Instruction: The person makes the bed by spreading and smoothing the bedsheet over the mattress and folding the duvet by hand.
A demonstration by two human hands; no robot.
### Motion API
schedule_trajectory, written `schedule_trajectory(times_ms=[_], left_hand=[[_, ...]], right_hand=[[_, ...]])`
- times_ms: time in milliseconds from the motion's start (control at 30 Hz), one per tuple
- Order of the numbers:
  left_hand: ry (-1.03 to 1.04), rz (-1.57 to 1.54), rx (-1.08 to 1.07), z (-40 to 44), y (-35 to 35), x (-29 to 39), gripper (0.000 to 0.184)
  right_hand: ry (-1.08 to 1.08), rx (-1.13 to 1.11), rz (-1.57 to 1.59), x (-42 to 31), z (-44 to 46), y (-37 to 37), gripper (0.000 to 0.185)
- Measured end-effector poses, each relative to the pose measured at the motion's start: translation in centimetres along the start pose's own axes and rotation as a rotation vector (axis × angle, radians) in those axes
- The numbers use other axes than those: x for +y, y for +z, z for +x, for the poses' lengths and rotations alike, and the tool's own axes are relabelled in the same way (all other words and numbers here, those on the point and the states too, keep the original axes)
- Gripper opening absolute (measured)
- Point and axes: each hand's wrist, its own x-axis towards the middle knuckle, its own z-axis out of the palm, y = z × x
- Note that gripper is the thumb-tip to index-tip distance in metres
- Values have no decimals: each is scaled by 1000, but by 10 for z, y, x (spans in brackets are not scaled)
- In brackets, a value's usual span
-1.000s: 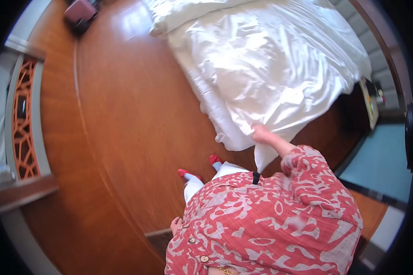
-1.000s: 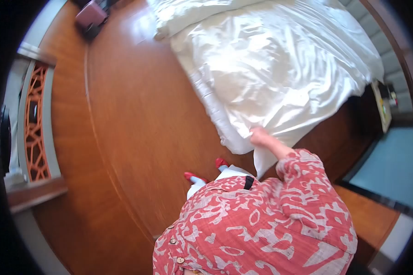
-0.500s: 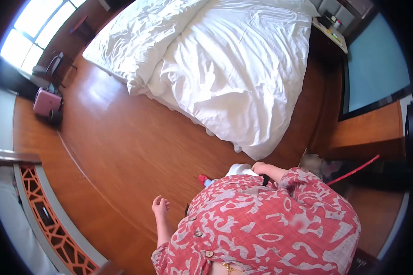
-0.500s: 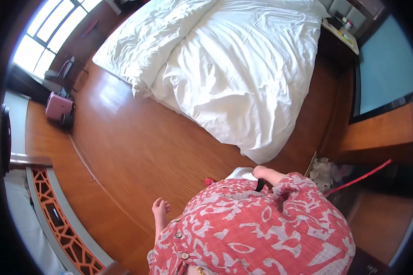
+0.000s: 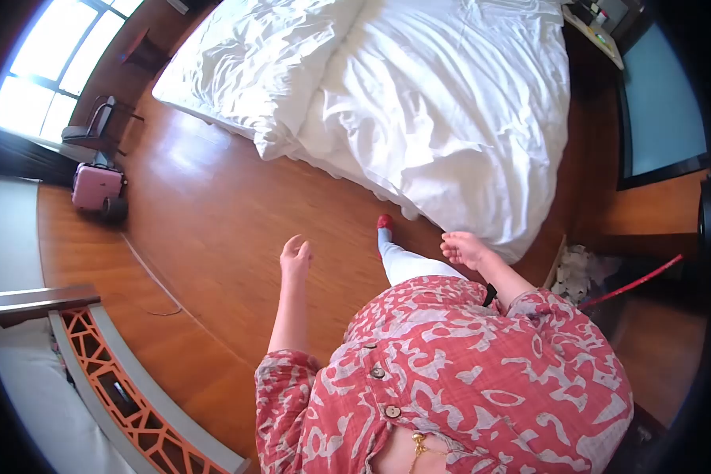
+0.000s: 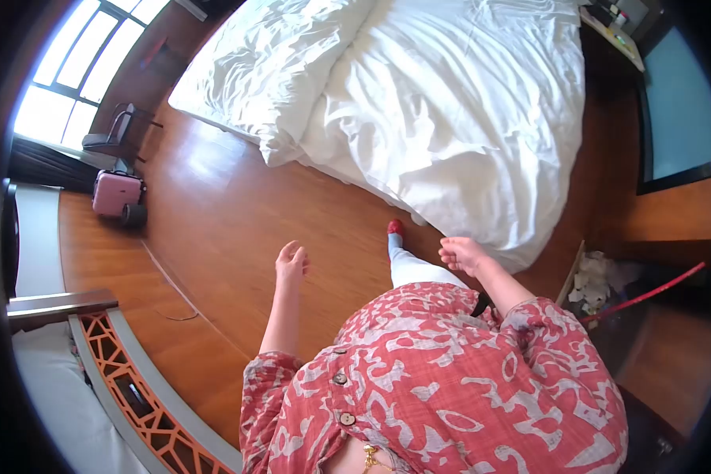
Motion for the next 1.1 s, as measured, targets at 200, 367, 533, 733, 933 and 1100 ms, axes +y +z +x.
schedule_trajectory(times_ms=[200,367,533,733,933,1100], left_hand=[[83,180,81,126,-16,69,44],[109,133,118,207,-19,103,47],[13,120,30,287,-19,114,43],[-352,-164,-88,358,-3,162,46],[-614,-465,-409,429,16,196,57],[-330,-369,-574,496,-31,278,53]], right_hand=[[61,-184,228,-97,111,119,12],[174,-85,287,-123,174,145,24],[276,-61,315,-119,205,141,35],[290,10,433,-121,221,152,51],[267,227,715,-155,238,221,71],[-33,331,1085,-174,273,281,70]])
